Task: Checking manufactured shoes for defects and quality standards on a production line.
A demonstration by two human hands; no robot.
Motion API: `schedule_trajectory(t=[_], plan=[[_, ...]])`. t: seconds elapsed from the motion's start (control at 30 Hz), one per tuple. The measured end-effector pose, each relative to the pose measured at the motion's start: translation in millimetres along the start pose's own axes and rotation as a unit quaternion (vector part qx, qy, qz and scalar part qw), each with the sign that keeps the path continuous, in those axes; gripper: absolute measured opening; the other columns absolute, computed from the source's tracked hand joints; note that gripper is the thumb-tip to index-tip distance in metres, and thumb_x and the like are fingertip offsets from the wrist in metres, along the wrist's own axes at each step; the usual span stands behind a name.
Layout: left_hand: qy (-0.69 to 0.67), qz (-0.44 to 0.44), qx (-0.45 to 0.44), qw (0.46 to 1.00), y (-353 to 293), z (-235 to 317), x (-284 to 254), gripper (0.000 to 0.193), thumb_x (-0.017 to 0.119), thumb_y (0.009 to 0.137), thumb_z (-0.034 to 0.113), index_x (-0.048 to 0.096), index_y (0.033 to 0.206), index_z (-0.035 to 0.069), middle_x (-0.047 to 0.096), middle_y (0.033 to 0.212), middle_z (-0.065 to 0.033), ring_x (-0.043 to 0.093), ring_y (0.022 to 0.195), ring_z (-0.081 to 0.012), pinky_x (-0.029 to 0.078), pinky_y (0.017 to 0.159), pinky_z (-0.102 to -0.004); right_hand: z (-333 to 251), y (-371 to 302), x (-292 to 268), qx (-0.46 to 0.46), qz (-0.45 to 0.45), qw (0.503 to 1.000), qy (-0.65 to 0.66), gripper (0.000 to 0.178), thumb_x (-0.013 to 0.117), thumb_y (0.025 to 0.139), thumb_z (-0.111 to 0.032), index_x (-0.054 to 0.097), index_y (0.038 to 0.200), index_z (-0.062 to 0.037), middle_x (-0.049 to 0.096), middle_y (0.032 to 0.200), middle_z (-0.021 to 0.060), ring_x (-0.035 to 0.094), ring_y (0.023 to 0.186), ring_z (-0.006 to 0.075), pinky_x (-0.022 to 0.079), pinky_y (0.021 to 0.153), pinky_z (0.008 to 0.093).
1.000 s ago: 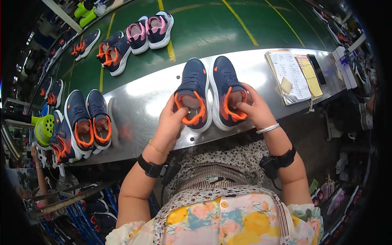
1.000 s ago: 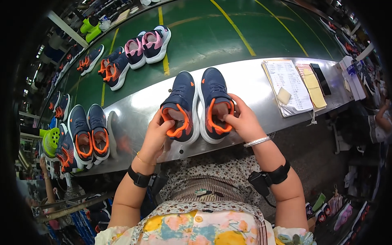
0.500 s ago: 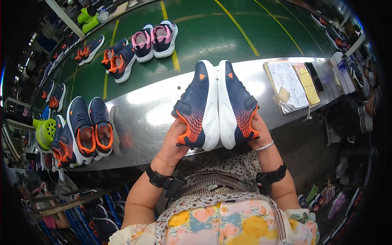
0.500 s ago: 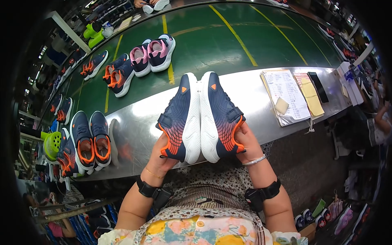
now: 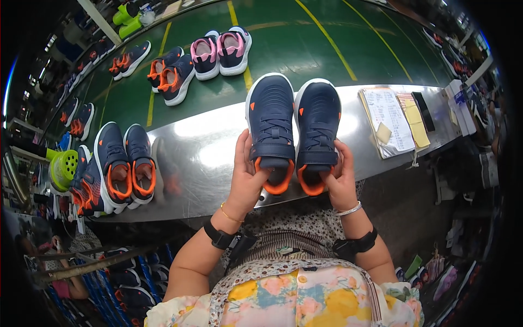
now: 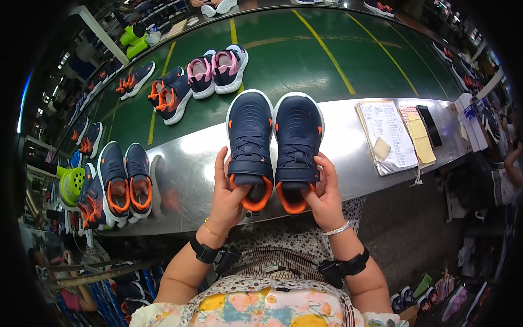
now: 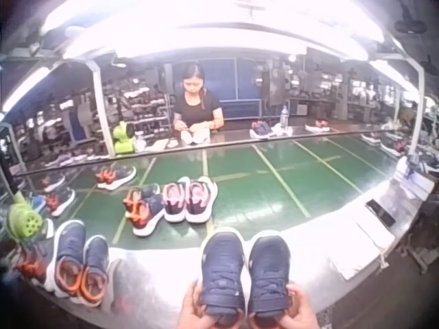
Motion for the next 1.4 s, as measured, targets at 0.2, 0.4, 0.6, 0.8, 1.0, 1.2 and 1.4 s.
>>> schedule_trajectory(t=[0.2,0.4,0.6,0.8,1.0,1.2,1.4], plan=[[-0.022,0.003,0.014,1.0,-6.0,-0.9,-4.1,0.084,0.049,0.075,-0.015,0.009,0.143,0.014,0.031,0.136,-0.01,0.046,0.118,-0.022,0.043,0.098,-0.036,0.1,-4.2,3.6,-0.026,0.015,1.0,-0.002,0.066,0.05,0.077,0.014,0.027,0.134,-0.0089,0.024,0.14,0.0129,0.038,0.125,0.0226,0.034,0.103,0.0357],[-0.005,-0.007,0.023,1.0,-7.9,-1.8,-4.6,0.087,0.059,0.071,-0.012,0.013,0.141,0.014,0.034,0.132,-0.0093,0.047,0.117,-0.0228,0.046,0.096,-0.0362,1.0,-4.0,3.0,-0.024,0.014,1.0,-0.003,0.066,0.051,0.076,0.015,0.028,0.133,-0.0089,0.022,0.14,0.0112,0.034,0.128,0.0233,0.035,0.103,0.0358],[0.029,-0.004,0.044,0.999,-8.2,-1.1,-6.7,0.09,0.065,0.069,-0.011,0.015,0.14,0.014,0.034,0.132,-0.0097,0.048,0.117,-0.0234,0.047,0.095,-0.0368,-8.4,-7.8,1.7,-0.072,0.025,0.996,-0.038,0.065,0.056,0.075,0.013,0.033,0.131,-0.0087,0.02,0.14,0.012,0.034,0.127,0.0248,0.039,0.1,0.0347],[0.028,-0.013,0.052,0.998,-11.6,2.1,-10.2,0.089,0.067,0.07,-0.008,0.015,0.139,0.012,0.034,0.133,-0.0106,0.048,0.116,-0.0234,0.047,0.095,-0.0364,-16.8,-9.5,4.9,-0.11,0.03,0.987,-0.114,0.063,0.06,0.073,0.009,0.038,0.129,-0.0101,0.021,0.139,0.0145,0.037,0.124,0.0262,0.037,0.1,0.0365],[0.134,-0.041,0.111,0.984,-11.2,5.5,-15.5,0.09,0.069,0.07,-0.005,0.015,0.139,0.011,0.036,0.131,-0.0128,0.047,0.117,-0.0242,0.048,0.093,-0.0362,-33.3,-13.8,4.4,-0.125,0.056,0.968,-0.211,0.062,0.061,0.066,0.007,0.048,0.123,-0.0147,0.026,0.137,0.0192,0.037,0.123,0.0339,0.034,0.102,0.0407],[0.11,-0.025,0.097,0.989,-13.5,2.8,-21.0,0.089,0.067,0.066,-0.008,0.019,0.139,0.01,0.027,0.14,-0.0132,0.037,0.126,-0.0252,0.037,0.103,-0.0366,-53.2,-17.4,10.4,-0.171,0.083,0.914,-0.358,0.061,0.058,0.06,0.006,0.055,0.117,-0.0153,0.028,0.135,0.0206,0.037,0.122,0.0372,0.03,0.103,0.0446],[0.04,0.035,-0.162,0.985,-5.6,-1.2,-29.8,0.075,0.068,0.069,0.005,0.033,0.136,0.01,0.027,0.141,-0.0144,0.039,0.124,-0.0283,0.036,0.101,-0.039,-50.3,-16.3,3.2,-0.116,0.108,0.931,-0.329,0.06,0.056,0.063,0.007,0.054,0.119,-0.0131,0.031,0.134,0.0187,0.039,0.12,0.0348,0.033,0.101,0.0414]])
Point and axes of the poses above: each hand's wrist, its own y-axis towards the middle knuckle, its own x-axis out of the palm, z = x × y, the point moved 8 cm from there along y, towards the middle knuckle
